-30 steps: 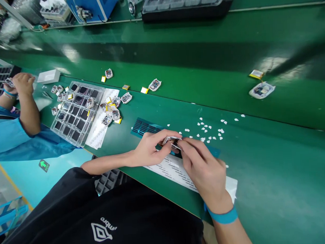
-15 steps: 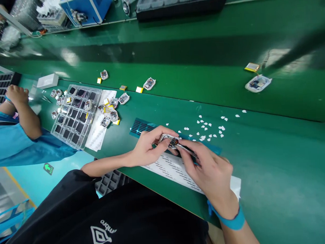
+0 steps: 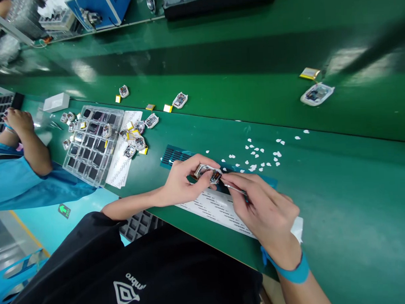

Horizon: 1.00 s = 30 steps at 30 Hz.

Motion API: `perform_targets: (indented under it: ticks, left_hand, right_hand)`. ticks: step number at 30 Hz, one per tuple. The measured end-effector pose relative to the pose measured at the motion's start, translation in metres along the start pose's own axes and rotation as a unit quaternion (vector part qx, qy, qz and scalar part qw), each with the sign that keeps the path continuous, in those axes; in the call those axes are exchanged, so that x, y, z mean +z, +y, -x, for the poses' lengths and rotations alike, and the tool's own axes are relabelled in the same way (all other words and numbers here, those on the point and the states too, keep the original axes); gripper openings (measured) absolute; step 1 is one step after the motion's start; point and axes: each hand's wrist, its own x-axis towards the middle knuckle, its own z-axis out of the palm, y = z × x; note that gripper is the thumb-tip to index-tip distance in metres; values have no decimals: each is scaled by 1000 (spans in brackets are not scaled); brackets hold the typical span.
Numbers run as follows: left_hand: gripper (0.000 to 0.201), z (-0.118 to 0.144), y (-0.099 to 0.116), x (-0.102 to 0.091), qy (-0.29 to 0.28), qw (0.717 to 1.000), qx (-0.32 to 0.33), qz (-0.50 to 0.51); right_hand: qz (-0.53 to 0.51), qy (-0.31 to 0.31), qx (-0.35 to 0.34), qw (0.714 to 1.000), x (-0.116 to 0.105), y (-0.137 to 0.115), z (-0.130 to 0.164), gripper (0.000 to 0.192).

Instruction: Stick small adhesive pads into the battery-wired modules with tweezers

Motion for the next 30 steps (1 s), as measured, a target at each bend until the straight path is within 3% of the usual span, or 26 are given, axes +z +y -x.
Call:
perform_targets:
  ticks: [4,8,11,18,23,30]
  left_hand:
    - [23,0,-1,4,-21,1000,4,-2]
    - [28,-2,-5,4,-117,978,-97,144]
    - [24,-3,-4,1,-154,962,-133,184]
    - [17,-5,-1,-2,-158,962,-112,191]
    - [22,-6,-5,-1,-137,967,-121,178]
    - [17,-7,-4,-3,-137,957,-140,214]
  right_hand:
    - [35,37,5,999,1,-3,-3,33]
    - [58,65,-33,996,2,-3,-9,28]
    - [73,66,-55,994,1,-1,-11,30]
    - [129,54,-107,984,1,2,-10,52]
    - [196,95,-39,975,0,2,-15,61]
    - [153,32,-112,981,-1,5,-14,80]
